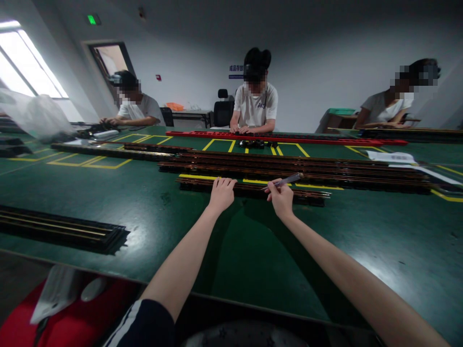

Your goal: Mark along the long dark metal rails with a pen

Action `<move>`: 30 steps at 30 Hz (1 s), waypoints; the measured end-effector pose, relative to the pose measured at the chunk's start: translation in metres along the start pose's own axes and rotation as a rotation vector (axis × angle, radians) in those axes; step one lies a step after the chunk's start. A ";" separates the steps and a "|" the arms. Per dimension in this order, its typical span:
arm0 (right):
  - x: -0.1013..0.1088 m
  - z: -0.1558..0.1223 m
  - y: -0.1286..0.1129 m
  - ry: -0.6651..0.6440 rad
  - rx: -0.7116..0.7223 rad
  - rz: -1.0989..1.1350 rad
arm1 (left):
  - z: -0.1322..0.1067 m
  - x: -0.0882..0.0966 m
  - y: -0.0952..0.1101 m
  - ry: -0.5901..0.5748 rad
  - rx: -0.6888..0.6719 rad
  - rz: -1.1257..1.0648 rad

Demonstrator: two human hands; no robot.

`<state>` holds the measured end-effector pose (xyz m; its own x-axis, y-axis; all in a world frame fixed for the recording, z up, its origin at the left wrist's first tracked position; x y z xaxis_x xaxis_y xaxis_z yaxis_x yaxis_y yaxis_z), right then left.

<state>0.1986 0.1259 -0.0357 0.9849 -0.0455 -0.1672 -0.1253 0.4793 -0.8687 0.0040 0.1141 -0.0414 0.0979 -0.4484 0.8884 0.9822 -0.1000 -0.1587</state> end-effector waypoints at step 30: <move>-0.005 0.001 0.001 -0.046 -0.021 -0.018 | 0.001 0.000 -0.005 0.002 0.022 -0.015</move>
<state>0.1934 0.1270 -0.0353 0.9915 -0.0132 -0.1297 -0.1092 0.4599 -0.8812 -0.0003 0.1153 -0.0401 0.0824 -0.4485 0.8900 0.9869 -0.0876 -0.1355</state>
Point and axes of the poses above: each hand's wrist, its own z-axis towards the middle knuckle, its own x-axis out of the back of the hand, y = z × x, the point moved 10 cm from there along z, towards the middle knuckle, and after that the axes turned 15 degrees about z, right-handed, at the moved point
